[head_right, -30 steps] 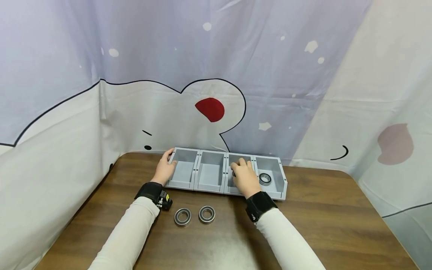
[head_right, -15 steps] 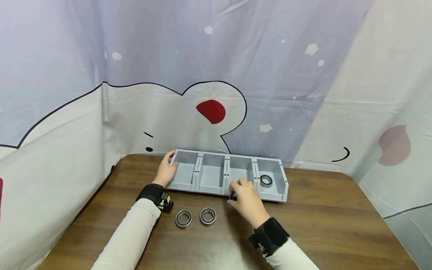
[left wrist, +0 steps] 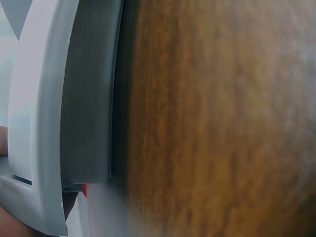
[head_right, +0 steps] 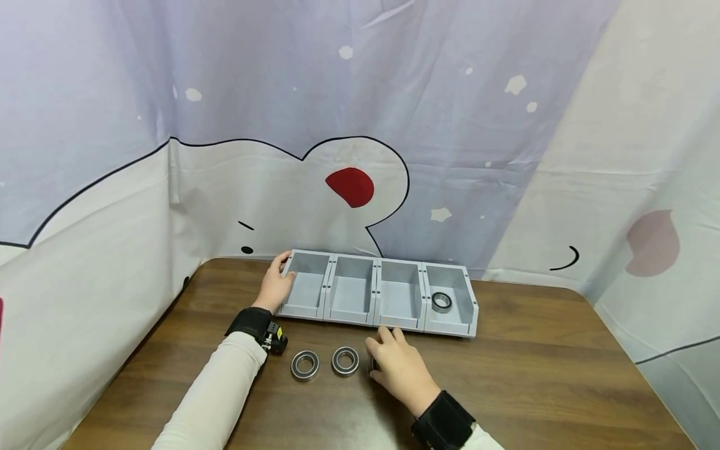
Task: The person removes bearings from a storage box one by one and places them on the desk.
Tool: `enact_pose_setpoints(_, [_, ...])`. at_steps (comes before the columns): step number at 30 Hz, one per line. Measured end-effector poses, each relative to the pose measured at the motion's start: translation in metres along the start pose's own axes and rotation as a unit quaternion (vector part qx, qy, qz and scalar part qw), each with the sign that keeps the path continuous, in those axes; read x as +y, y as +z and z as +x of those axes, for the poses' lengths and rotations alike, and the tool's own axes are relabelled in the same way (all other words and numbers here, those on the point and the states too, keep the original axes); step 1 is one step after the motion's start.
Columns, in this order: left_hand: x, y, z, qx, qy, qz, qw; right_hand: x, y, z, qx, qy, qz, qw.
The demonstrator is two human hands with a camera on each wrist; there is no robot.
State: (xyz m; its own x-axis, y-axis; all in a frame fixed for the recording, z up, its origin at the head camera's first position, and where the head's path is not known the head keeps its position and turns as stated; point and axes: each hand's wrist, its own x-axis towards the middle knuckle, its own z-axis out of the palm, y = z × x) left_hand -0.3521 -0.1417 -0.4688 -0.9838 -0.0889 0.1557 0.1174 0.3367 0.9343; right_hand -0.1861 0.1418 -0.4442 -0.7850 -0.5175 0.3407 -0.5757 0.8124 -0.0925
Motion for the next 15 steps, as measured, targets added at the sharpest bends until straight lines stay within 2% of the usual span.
enact_pose_setpoints(7, [0.0012, 0.0005, 0.0003, 0.0, -0.003, -0.002, 1.0, 0.0009, 0.0035, 0.0015, -0.008, 0.0, -0.013, 0.9999])
enact_pose_setpoints(15, [-0.0021, 0.0001, 0.0025, 0.0, 0.004, 0.0, 1.0, 0.0005, 0.0052, 0.009, -0.049, -0.014, 0.004, 0.9987])
